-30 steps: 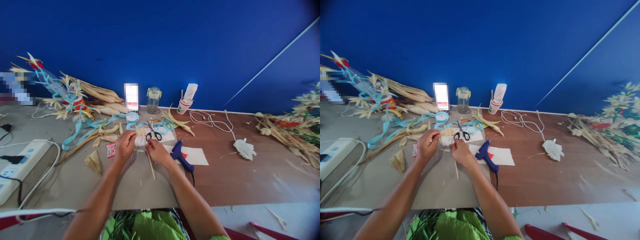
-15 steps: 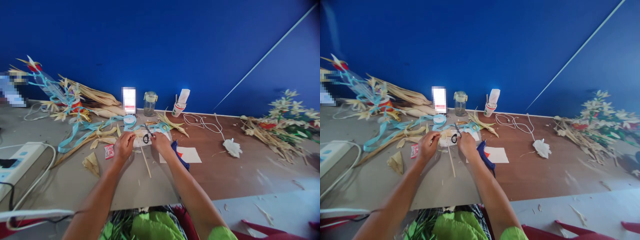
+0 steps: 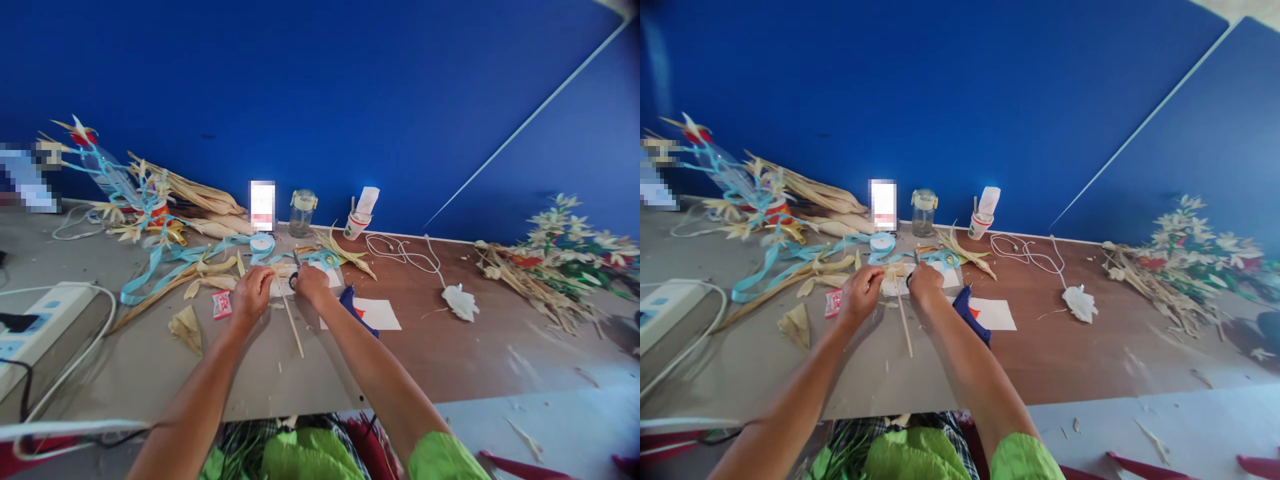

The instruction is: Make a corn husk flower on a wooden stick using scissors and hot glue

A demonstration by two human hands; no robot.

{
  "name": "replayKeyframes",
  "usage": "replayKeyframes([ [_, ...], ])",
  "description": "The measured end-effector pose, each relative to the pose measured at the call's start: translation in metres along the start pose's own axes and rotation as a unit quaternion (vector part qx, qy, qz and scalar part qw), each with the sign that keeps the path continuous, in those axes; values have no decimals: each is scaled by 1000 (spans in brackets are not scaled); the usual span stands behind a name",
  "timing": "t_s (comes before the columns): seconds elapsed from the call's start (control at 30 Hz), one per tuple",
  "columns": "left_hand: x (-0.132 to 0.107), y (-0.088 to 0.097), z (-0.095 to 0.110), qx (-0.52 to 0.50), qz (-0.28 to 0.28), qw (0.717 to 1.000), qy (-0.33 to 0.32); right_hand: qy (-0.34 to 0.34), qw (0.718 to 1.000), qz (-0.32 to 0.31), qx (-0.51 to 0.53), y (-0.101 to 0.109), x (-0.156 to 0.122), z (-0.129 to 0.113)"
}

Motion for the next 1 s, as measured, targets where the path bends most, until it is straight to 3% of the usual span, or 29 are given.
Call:
replayKeyframes([
  [0.2,1,2,4,-1,1,1000,-8,-3,1000,16,13,6,-1,14],
  [0.27,1,2,5,-4,7,1000,-13,-8,998,27,63,8,-2,24],
  [0.33,0,2,5,-7,10,1000,-15,-3,983,27,182,7,-4,34],
  [0.4,-1,2,5,-7,14,1000,-17,5,928,-34,370,3,-7,43],
  [0.47,-1,2,4,-5,19,1000,-19,18,830,-124,544,-4,-13,48],
  [0.53,-2,2,3,-2,22,1000,-21,44,734,-183,653,-7,-19,49],
  [0.6,-2,2,2,1,22,999,-25,72,674,-213,703,-8,-26,48],
  [0.8,-2,3,3,21,24,999,-27,82,590,-258,761,-7,-34,41],
  [1.0,-2,3,3,39,20,999,-30,40,533,-305,789,-23,-32,39],
])
Point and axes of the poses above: each hand's wrist, its own x-axis towards the middle knuckle, its own y-axis out of the back of the hand, z = x × y, the point moved 2 cm from there along x, towards the middle knuckle, and after that the axes turned 12 degrees about -x, right-handed, at the moved point
